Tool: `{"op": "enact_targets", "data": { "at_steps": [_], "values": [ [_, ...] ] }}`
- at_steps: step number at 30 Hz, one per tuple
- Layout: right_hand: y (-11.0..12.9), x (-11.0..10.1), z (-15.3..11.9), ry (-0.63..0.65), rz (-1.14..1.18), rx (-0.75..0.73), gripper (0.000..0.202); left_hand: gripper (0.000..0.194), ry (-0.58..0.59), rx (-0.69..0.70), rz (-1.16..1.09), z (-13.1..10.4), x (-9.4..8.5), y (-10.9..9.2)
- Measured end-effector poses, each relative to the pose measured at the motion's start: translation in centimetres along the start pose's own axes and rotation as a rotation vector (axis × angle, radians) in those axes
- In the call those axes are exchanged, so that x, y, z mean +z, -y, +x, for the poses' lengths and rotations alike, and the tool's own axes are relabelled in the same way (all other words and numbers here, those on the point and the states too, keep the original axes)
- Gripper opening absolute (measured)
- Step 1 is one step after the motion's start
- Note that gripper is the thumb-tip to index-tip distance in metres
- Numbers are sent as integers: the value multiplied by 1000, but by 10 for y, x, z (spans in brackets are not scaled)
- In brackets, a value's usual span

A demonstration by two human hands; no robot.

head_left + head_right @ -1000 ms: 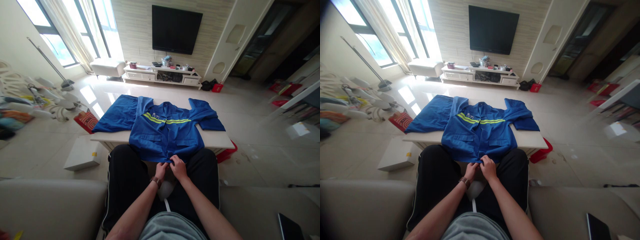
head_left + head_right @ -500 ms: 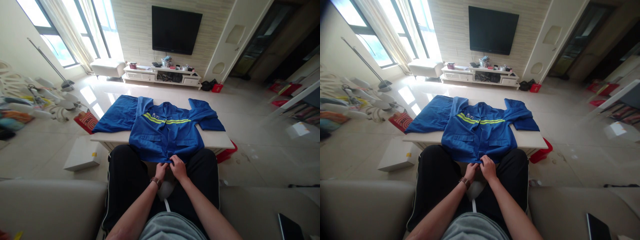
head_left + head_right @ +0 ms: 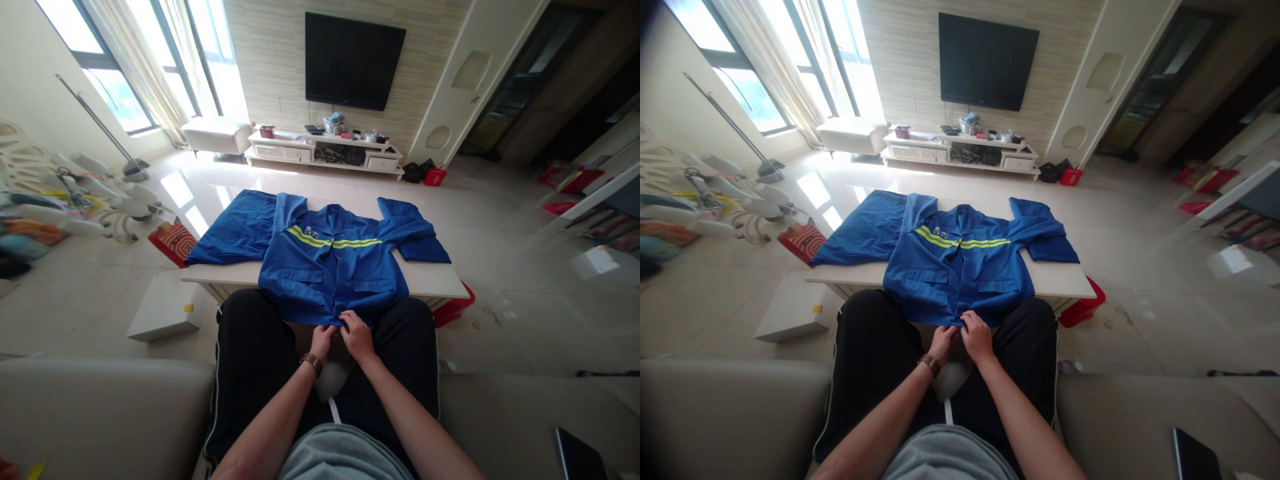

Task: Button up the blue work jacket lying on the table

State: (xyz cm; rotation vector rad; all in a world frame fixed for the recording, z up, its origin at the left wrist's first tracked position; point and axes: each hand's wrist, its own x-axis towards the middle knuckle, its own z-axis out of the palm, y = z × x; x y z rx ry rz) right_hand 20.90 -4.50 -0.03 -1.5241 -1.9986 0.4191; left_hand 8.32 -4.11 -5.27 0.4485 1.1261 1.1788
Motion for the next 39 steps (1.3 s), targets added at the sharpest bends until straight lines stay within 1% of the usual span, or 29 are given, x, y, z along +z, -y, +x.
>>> {"op": "enact_targets", "data": {
  "at_steps": [4,8,15,23,33,39],
  "values": [
    [1,-1,0,24,3,24,33,39,7,5,7,1,-1,2],
    [2,-2,1,50,-13,0,35,37,11,10,12,1,-2,4],
    [5,-3,0,64,-68,-18,39,35,15,24,14,-1,0,-1],
    [3,0,1,48,-30,60,32,33,9,28,33,-1,0,-1],
    [0,0,2,88,-89,55,26,34,6,36,61,3,-3,6],
    [-1,0,2,93,-92,48,25,33,4,67,90,2,-3,5]
  ]
}}
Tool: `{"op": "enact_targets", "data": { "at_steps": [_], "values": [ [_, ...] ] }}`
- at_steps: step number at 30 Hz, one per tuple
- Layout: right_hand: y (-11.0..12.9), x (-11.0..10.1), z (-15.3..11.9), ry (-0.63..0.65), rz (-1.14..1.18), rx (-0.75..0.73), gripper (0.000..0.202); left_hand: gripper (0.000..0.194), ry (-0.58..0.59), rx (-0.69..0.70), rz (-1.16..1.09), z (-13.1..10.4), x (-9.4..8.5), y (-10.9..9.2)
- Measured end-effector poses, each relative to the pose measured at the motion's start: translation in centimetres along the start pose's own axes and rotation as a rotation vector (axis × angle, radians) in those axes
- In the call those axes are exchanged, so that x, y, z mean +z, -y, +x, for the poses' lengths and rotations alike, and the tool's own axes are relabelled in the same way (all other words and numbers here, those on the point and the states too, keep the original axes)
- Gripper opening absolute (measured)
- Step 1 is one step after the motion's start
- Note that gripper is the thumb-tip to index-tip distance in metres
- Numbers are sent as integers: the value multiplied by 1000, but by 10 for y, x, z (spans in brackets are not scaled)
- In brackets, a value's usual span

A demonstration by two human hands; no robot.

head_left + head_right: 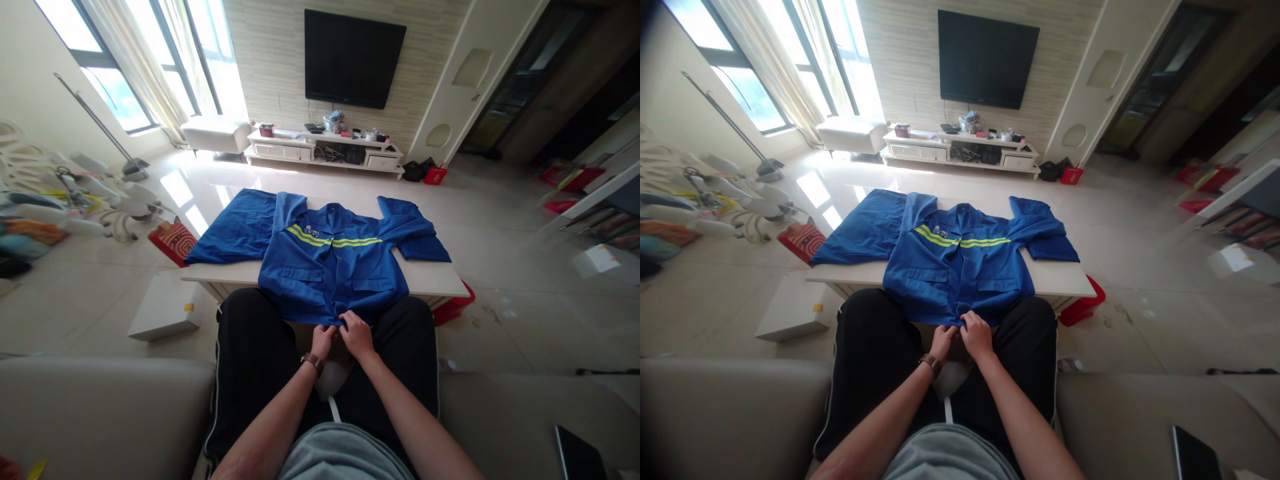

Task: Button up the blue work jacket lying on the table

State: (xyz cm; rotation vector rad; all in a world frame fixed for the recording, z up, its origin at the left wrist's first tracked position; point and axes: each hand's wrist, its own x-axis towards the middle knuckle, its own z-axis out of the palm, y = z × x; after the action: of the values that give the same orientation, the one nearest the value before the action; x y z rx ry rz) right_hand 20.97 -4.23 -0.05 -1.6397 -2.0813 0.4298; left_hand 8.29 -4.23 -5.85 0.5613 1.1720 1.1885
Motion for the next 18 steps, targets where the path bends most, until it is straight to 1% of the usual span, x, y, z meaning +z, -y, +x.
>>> {"op": "enact_targets", "data": {
  "at_steps": [9,18],
  "values": [
    [-1,1,0,-18,17,-18,27,30,-10,66,60,-3,-1,-9],
    [1,-2,1,-14,32,-7,27,31,-18,117,75,-5,1,-12]
  ]
}}
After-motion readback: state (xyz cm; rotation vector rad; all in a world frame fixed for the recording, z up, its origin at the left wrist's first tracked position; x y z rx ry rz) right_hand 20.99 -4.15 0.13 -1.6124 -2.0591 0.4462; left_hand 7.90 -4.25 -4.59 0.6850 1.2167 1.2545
